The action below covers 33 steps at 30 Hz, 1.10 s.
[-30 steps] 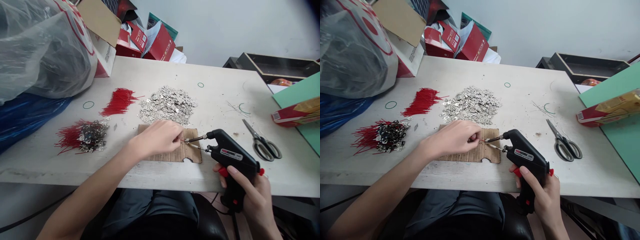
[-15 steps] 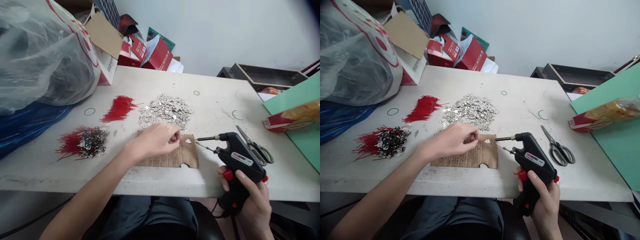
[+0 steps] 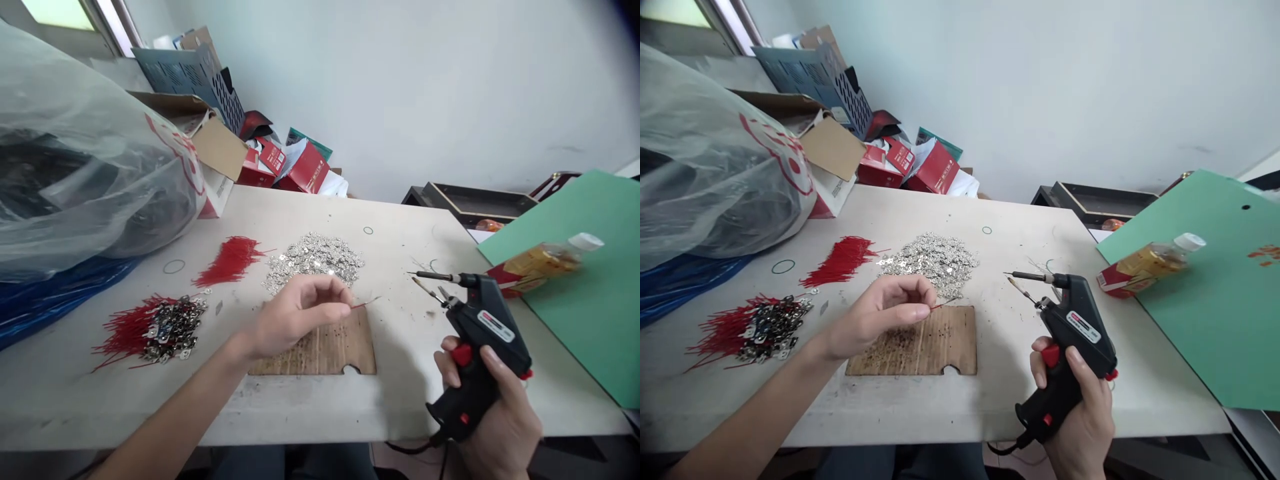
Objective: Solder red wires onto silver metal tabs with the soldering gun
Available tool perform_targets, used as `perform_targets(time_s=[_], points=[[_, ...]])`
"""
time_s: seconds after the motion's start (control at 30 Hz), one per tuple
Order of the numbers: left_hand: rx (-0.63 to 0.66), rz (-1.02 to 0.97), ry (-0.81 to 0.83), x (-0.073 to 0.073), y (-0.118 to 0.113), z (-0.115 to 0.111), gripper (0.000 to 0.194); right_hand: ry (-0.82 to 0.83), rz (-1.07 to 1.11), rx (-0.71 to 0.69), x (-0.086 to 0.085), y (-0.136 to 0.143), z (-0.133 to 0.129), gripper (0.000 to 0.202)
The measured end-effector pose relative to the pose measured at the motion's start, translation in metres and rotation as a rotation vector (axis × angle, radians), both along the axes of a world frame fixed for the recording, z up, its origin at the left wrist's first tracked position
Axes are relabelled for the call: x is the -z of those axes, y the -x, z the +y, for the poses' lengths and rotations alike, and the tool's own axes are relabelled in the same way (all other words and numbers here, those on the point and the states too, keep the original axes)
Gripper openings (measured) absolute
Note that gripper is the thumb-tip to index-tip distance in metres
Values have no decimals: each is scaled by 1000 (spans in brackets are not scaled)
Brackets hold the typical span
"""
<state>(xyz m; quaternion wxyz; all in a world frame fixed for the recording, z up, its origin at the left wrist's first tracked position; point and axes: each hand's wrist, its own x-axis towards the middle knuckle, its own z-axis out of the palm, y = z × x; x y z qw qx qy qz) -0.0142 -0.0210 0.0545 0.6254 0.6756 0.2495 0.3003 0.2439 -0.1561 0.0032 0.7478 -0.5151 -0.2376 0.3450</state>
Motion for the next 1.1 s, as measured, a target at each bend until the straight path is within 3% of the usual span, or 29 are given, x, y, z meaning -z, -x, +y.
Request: perform_targets(time_s=[0.2, 0.43, 0.6, 0.8, 1.1], points=[[-65, 18, -2, 5, 2, 4, 21, -132, 37, -60, -24, 8, 33, 22], [-112, -19, -70, 7, 2, 4, 18, -255, -94, -167, -46, 14, 101, 21], [-145, 22, -98, 5, 3, 3, 19, -246, -107, -217, -33, 26, 129, 22], [-147, 14, -85, 7, 0, 2, 13, -134, -74, -252, -6, 20, 127, 26], [-142, 3, -81, 12, -3, 0, 6, -82, -8, -248, -7, 15, 131, 33]])
